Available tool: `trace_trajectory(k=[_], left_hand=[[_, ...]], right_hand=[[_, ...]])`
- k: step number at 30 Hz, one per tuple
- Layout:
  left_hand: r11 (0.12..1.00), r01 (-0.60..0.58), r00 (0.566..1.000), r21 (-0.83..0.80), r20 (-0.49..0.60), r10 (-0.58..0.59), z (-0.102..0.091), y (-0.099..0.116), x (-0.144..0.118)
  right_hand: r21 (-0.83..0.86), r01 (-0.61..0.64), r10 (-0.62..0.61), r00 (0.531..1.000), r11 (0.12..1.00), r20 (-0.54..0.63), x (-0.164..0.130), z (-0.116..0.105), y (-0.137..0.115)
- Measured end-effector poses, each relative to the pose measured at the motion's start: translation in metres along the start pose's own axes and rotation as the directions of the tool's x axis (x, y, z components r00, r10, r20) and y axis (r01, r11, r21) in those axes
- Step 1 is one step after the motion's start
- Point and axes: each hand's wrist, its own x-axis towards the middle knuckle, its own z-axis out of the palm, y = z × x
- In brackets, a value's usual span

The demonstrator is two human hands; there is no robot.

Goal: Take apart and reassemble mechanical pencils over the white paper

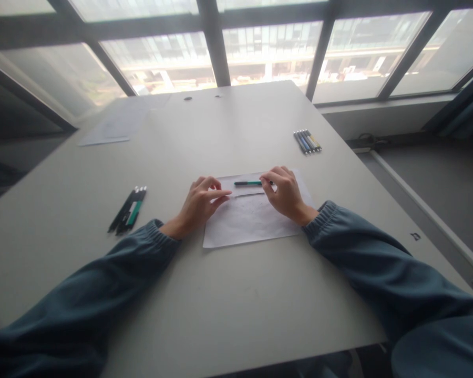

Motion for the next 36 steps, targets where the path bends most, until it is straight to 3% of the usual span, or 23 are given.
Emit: trace_trajectory(k=[16, 24, 36], left_hand=[[0.997, 0.018, 1.0, -0.069, 0.021, -0.017, -0.0009, 0.001, 0.0012], [0.997, 0.009, 1.0, -0.079, -0.003, -0.009, -0.0001, -0.0006, 0.0011], [0.996, 0.004, 0.996, -0.086, -0.091, -0.012, 0.0, -0.0013, 0.0011]], right_hand=[[-0.101, 0.126, -0.09, 0.95, 0.987, 0.299, -0.0032, 0.0021, 0.0045], [-0.123, 0.142, -0.095, 0.94, 0.982, 0.328, -0.0017, 0.0005, 0.0006], [-0.104, 0.159, -0.124, 0.952, 0.982, 0.281, -0.0016, 0.0001, 0.0004]])
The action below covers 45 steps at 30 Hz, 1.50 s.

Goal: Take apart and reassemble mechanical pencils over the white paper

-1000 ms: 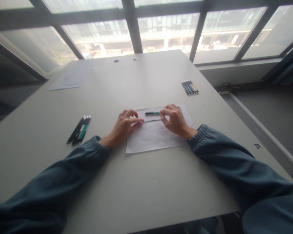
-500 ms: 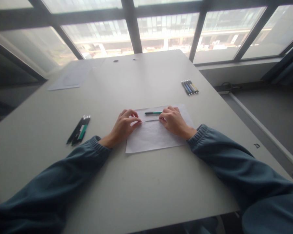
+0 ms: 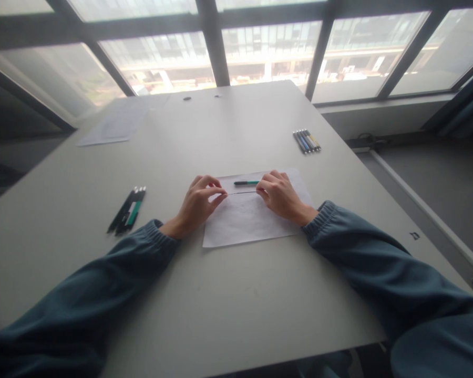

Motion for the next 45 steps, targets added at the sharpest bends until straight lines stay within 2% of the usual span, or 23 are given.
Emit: trace_trajectory(k=[14, 23, 32, 37, 45], left_hand=[[0.998, -0.042, 0.998, -0.044, -0.047, 0.04, -0.0012, 0.0016, 0.0003], [0.996, -0.057, 0.997, -0.063, -0.051, 0.053, -0.0031, 0.0051, 0.0012], [0.991, -0.086, 0.995, -0.106, -0.055, 0.08, -0.0019, 0.0053, 0.0017], [0.983, -0.108, 0.993, -0.149, -0.055, 0.101, -0.0022, 0.0073, 0.0022], [0.972, -0.136, 0.99, -0.193, -0.062, 0.127, -0.0013, 0.0084, 0.0029]], right_hand=[[0.0, 0.08, -0.08, 0.997, 0.997, 0.0, 0.0006, -0.0025, -0.0027], [0.057, 0.101, -0.101, 0.995, 0.993, 0.001, -0.0001, -0.0015, -0.0017], [0.185, 0.183, -0.186, 0.983, 0.966, -0.004, 0.0002, -0.0018, -0.0021], [0.197, 0.231, -0.235, 0.972, 0.953, -0.004, 0.0005, -0.0017, -0.0022], [0.193, 0.24, -0.245, 0.969, 0.951, 0.002, 0.0009, -0.0027, -0.003]])
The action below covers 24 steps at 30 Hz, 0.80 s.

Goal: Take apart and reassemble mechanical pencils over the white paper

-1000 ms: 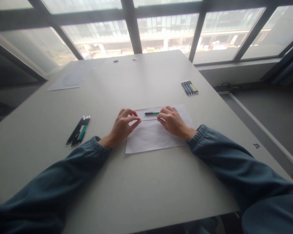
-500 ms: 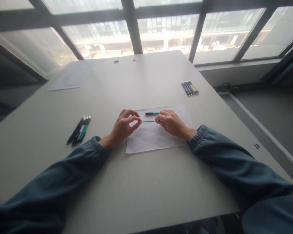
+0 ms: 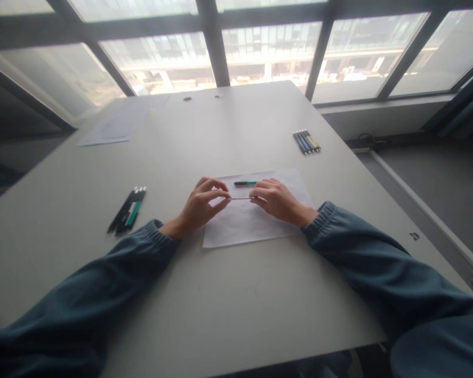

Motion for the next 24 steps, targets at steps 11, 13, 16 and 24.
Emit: trace_trajectory(k=[11, 13, 16, 24], left_hand=[[0.997, 0.073, 0.997, -0.018, -0.024, -0.074, -0.002, 0.003, 0.0], [0.991, 0.137, 0.989, -0.003, -0.061, -0.137, -0.002, 0.002, 0.001], [0.974, 0.22, 0.974, 0.054, -0.075, -0.215, -0.001, -0.003, 0.0], [0.951, 0.264, 0.961, 0.16, 0.04, -0.273, 0.001, -0.011, -0.004]], right_hand=[[0.013, -0.042, 0.042, 0.999, 0.999, 0.011, -0.001, -0.001, -0.002], [-0.004, -0.063, 0.063, 0.998, 0.998, -0.015, -0.002, 0.0, -0.001], [-0.036, -0.113, 0.11, 0.991, 0.993, -0.076, -0.002, 0.002, 0.002], [-0.06, -0.16, 0.152, 0.981, 0.985, -0.12, -0.001, 0.003, 0.002]])
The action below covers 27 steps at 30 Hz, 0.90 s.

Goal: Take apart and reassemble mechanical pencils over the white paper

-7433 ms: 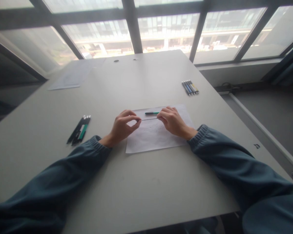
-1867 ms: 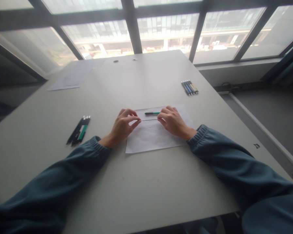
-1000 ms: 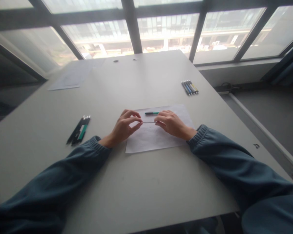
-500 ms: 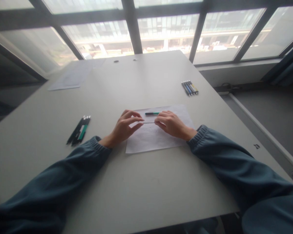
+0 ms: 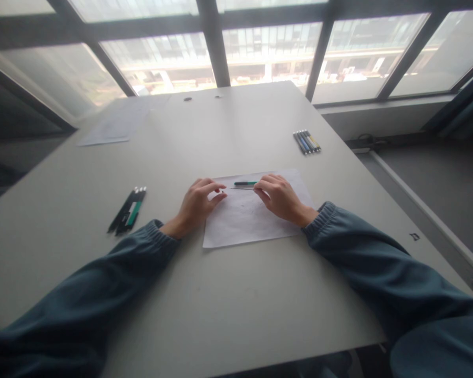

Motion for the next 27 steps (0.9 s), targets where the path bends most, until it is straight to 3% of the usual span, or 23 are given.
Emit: trace_trajectory(k=[9, 27], left_hand=[[1.0, 0.008, 1.0, -0.02, 0.027, -0.008, 0.001, -0.002, 0.0], [0.969, -0.026, 0.985, -0.245, -0.172, -0.017, -0.005, 0.013, 0.001]], right_hand=[[0.0, -0.005, 0.005, 1.0, 1.0, 0.009, 0.001, -0.001, -0.001], [0.007, 0.003, -0.003, 1.0, 1.0, 0.011, -0.001, 0.001, 0.001]])
